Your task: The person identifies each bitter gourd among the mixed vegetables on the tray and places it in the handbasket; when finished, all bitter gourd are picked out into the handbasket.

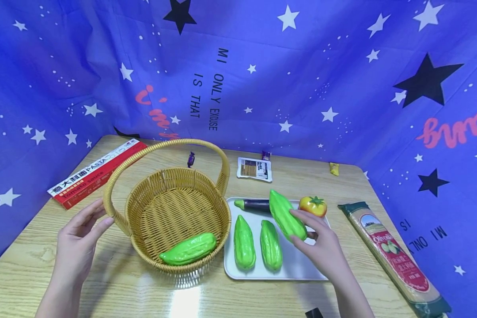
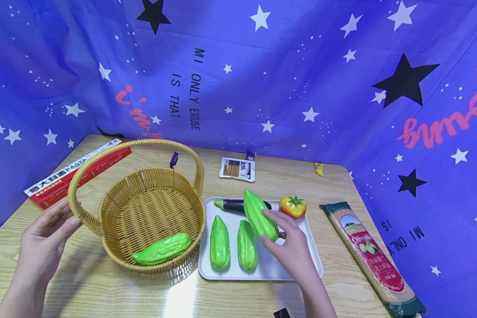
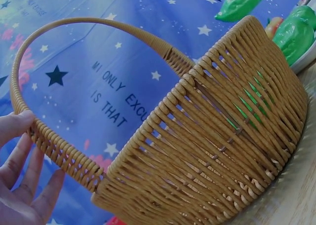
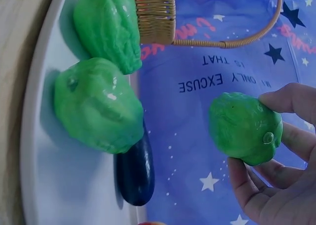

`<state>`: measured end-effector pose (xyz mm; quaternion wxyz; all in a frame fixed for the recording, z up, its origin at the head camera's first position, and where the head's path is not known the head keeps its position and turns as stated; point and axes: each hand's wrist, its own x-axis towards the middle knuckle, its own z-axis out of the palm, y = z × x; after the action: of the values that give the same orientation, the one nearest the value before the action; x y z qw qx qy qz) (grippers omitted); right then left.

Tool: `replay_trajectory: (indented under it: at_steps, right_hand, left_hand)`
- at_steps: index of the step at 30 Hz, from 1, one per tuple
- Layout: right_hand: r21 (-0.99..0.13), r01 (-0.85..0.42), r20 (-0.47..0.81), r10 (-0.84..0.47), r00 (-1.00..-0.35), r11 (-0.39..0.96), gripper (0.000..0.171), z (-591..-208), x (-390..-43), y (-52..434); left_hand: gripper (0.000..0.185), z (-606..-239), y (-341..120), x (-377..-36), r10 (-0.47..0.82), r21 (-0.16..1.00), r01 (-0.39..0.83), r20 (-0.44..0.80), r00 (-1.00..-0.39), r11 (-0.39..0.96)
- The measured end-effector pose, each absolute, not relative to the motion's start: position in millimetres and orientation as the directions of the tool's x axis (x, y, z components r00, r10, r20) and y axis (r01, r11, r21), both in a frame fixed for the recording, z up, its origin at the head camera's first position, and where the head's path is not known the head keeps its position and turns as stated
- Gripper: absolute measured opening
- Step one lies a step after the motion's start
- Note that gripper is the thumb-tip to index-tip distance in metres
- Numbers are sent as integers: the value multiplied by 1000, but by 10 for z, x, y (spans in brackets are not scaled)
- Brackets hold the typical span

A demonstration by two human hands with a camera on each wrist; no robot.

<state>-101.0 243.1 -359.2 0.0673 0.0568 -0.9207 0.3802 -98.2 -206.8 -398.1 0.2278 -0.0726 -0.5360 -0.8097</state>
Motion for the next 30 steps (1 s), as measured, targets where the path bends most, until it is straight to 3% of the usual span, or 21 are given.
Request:
replay_trajectory:
  at_steps: [30]
  right_hand:
    - [-694, -353, 233, -269, -935, 627, 52, -3400, -1258, 2014]
  left_hand:
    - [45, -3997, -2078, -982, -265, 808, 471, 397, -879, -353]
